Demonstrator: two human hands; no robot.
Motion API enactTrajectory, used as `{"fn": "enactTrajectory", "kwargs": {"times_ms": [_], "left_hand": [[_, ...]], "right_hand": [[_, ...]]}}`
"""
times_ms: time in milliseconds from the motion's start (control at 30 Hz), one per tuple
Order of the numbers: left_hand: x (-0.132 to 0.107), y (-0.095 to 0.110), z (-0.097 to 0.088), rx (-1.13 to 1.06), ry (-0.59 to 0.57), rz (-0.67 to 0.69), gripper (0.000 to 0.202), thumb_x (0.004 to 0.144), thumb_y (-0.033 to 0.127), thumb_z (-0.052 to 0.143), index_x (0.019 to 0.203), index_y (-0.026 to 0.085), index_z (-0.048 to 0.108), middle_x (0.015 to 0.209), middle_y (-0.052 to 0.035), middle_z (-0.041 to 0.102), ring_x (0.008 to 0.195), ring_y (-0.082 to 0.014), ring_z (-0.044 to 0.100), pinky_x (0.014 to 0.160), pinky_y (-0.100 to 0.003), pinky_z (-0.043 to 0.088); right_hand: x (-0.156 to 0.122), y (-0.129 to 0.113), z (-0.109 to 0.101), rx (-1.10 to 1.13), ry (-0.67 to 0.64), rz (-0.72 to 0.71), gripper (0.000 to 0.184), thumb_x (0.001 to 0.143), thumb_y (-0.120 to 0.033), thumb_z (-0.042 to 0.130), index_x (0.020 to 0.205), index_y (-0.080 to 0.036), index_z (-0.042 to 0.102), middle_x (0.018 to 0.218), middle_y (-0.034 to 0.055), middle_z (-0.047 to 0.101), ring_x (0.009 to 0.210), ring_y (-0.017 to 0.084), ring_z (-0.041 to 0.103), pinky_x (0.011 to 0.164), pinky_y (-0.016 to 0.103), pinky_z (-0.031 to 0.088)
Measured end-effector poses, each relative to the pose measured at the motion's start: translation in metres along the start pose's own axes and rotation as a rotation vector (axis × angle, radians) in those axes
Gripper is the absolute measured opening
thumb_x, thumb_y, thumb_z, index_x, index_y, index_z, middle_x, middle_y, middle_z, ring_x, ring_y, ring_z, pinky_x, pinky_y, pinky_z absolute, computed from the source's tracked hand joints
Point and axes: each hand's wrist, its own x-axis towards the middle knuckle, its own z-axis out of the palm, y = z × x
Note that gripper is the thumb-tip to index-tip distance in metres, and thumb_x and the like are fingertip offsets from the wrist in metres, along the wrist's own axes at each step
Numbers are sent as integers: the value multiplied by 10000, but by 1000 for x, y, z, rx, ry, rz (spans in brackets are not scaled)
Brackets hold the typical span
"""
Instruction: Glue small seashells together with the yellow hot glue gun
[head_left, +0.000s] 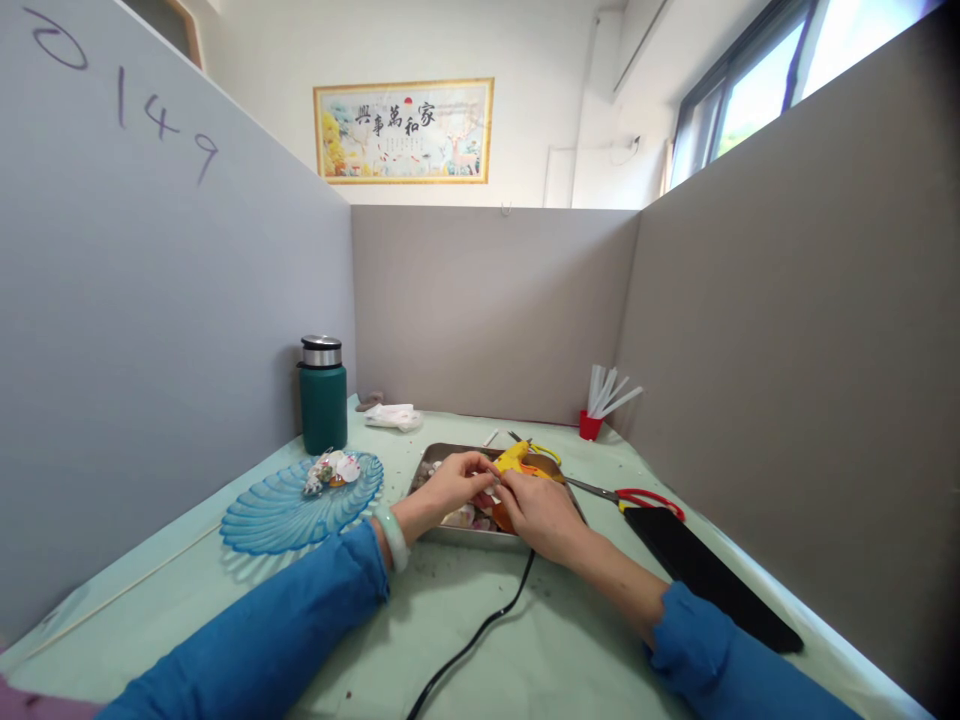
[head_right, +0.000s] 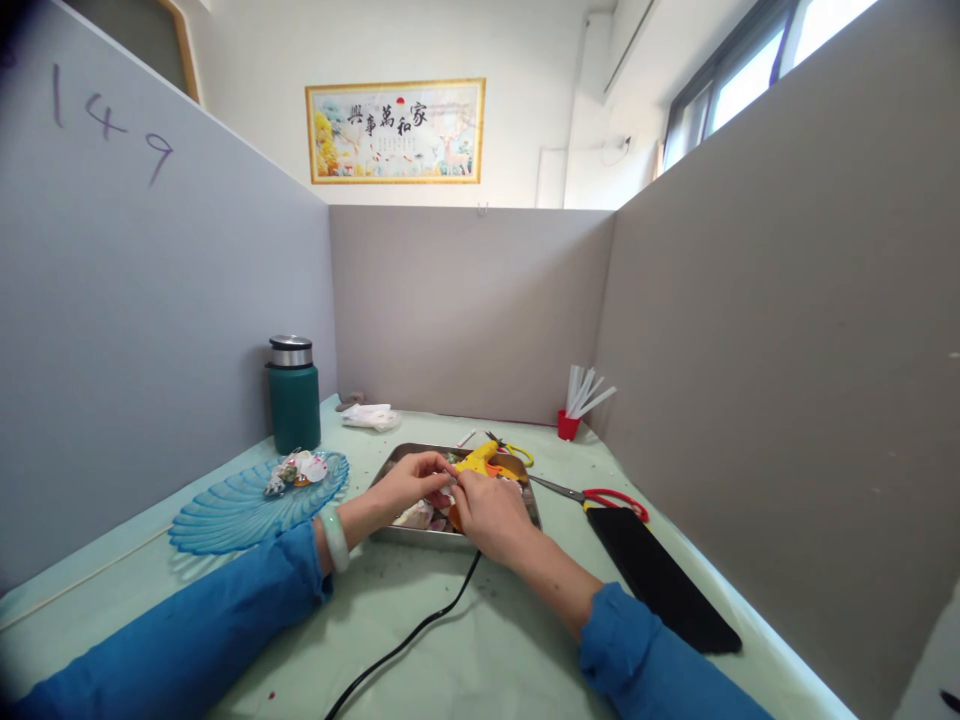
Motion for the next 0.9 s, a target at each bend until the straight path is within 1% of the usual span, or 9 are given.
{"fn": "enactTrajectory", "kwargs": {"times_ms": [133,233,433,567,667,767,900], "left_hand": [[1,-1,0,-67,26,2,212,690,256,601,831,122,514,626,4,584,487,-98,573,521,-239,490],[1,0,-1,-108,37,10,216,679,258,615,805,122,505,618,7,578,499,-99,577,520,-232,485],[-2,4,-1,-92,13,3,221,679,279,622,791,112,530,630,-5,587,540,-110,589,557,-244,491],[0,2,-1,-100,16,3,247,681,294,624,823,114,530,645,-5,584,533,-109,586,548,-247,491],[1,-1,-1,-108,19,5,283,673,292,637,865,124,515,666,-5,586,541,-115,590,540,-253,492],[1,-3,-1,-111,0,-2,288,678,301,636,866,132,499,668,-2,580,549,-119,593,543,-258,492],[1,-4,-2,-86,-17,3,281,708,346,608,856,126,513,683,-13,583,551,-112,591,549,-248,486]], "right_hand": [[-1,0,-1,33,21,6,392,919,-418,226,865,-193,544,821,31,629,752,152,571,596,246,268],[-1,0,-1,63,32,8,385,908,-450,249,889,-192,534,824,28,627,763,152,573,612,243,281],[-2,0,0,96,42,40,372,896,-473,277,936,-186,511,826,39,626,765,156,576,615,240,296],[-2,1,0,106,52,44,370,889,-482,291,923,-183,506,809,45,625,747,161,576,608,239,305],[-2,0,-2,148,58,36,357,882,-478,315,968,-181,494,854,55,626,776,163,580,622,234,322],[-3,-1,-4,168,38,38,359,874,-477,336,1000,-176,485,875,67,628,809,169,584,643,236,335],[-3,-2,-3,160,25,38,340,873,-471,334,959,-181,489,853,61,635,805,173,590,633,240,333]]}}
